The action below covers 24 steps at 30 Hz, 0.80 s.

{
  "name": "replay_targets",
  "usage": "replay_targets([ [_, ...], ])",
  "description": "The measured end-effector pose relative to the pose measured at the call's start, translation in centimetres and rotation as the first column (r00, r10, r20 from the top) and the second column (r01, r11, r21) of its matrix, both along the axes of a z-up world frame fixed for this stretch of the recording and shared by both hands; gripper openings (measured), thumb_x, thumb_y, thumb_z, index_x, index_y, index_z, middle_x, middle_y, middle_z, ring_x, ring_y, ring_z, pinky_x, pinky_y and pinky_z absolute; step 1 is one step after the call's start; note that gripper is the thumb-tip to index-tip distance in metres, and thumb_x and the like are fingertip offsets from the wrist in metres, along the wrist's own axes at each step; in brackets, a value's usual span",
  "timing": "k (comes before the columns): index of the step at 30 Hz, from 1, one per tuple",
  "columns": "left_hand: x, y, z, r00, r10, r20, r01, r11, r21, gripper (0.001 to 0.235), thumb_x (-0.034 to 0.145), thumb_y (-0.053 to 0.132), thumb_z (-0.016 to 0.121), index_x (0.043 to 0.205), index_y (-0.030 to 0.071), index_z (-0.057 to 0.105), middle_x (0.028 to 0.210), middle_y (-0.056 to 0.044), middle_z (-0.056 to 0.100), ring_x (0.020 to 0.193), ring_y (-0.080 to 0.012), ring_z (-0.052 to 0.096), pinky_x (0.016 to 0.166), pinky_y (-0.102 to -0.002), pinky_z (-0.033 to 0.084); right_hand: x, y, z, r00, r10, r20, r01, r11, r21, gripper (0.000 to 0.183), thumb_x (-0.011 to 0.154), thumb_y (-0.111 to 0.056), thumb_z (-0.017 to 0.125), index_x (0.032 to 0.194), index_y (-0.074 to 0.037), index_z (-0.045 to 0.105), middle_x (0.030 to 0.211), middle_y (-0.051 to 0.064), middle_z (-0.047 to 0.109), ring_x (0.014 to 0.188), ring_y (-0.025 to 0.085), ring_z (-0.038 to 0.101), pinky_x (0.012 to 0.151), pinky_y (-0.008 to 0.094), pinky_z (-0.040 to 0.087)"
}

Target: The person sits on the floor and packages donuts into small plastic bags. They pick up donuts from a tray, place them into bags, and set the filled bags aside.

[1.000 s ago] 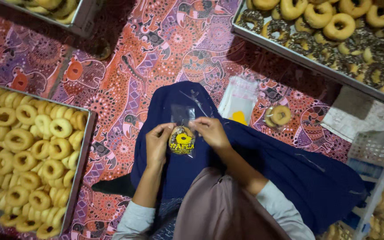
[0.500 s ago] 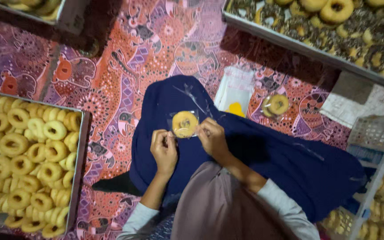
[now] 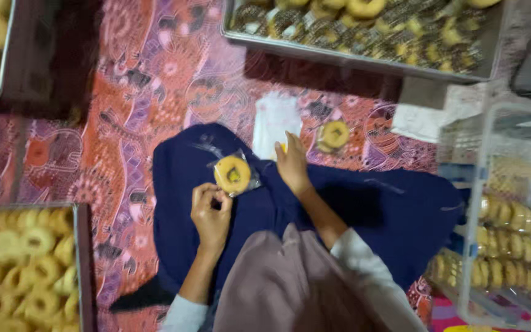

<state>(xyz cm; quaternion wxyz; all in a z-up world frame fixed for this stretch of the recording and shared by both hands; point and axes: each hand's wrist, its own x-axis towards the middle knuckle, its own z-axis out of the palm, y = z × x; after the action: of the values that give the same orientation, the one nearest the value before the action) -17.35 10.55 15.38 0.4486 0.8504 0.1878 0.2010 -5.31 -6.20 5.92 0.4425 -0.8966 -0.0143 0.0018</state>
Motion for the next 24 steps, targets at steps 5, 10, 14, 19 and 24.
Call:
replay_targets([
  [5, 4.4, -5.6, -2.0, 0.948, -0.316, 0.031, 0.318, 0.945, -0.073, 0.005, 0.083, -0.001, 0.071, 0.085, -0.003, 0.066, 0.097, -0.015, 0.068, 0.075, -0.0232, 0.067, 0.064, -0.033, 0.053, -2.6, -7.1, -6.2, 0.922, 0.258, -0.290, 0.020, 0.715, 0.699, 0.040, 0.116, -0.031, 0.052, 0.118, 0.007, 0.067, 0.098, 0.011, 0.068, 0.091, 0.017, 0.058, 0.082, 0.034, 0.050],
  [10, 14.2, -12.8, -9.0, 0.885, -0.463, 0.045, 0.457, 0.845, -0.277, 0.018, 0.097, 0.015, 0.063, 0.093, -0.002, 0.064, 0.090, -0.018, 0.064, 0.081, -0.0322, 0.064, 0.074, -0.041, 0.051, 3.9, -17.3, -7.3, 0.947, -0.300, -0.116, 0.321, 0.900, 0.294, 0.035, 0.109, -0.028, 0.048, 0.104, 0.000, 0.069, 0.094, 0.013, 0.071, 0.081, 0.020, 0.066, 0.072, 0.037, 0.055],
  [14, 19.1, -18.2, -16.0, 0.868, -0.462, -0.181, 0.356, 0.835, -0.420, 0.032, 0.097, 0.033, 0.062, 0.104, 0.002, 0.065, 0.091, -0.021, 0.070, 0.086, -0.0395, 0.067, 0.077, -0.045, 0.052, 5.0, -18.6, -9.4, 0.907, -0.421, 0.022, 0.420, 0.907, 0.040, 0.034, 0.103, -0.031, 0.060, 0.102, 0.002, 0.066, 0.093, 0.019, 0.068, 0.084, 0.032, 0.066, 0.076, 0.044, 0.053],
  [19, 17.6, -20.7, -22.3, 0.871, -0.419, -0.257, 0.317, 0.878, -0.358, 0.047, 0.092, 0.039, 0.061, 0.113, -0.003, 0.057, 0.093, -0.029, 0.068, 0.090, -0.0469, 0.066, 0.079, -0.053, 0.051, 4.8, -16.8, -13.0, 0.886, -0.380, 0.265, 0.404, 0.914, -0.039, 0.035, 0.102, -0.033, 0.068, 0.105, 0.001, 0.064, 0.099, 0.021, 0.067, 0.092, 0.038, 0.066, 0.083, 0.047, 0.051],
  [24, 17.4, -19.7, -21.7, 0.796, -0.584, -0.159, 0.576, 0.812, -0.096, 0.042, 0.111, 0.032, 0.043, 0.121, -0.005, 0.059, 0.123, -0.031, 0.061, 0.114, -0.0472, 0.058, 0.102, -0.053, 0.043, 5.4, -16.4, -13.0, 0.807, -0.459, -0.373, 0.525, 0.845, 0.096, 0.039, 0.099, -0.029, 0.069, 0.115, 0.005, 0.061, 0.099, 0.016, 0.067, 0.092, 0.025, 0.068, 0.077, 0.038, 0.054],
])
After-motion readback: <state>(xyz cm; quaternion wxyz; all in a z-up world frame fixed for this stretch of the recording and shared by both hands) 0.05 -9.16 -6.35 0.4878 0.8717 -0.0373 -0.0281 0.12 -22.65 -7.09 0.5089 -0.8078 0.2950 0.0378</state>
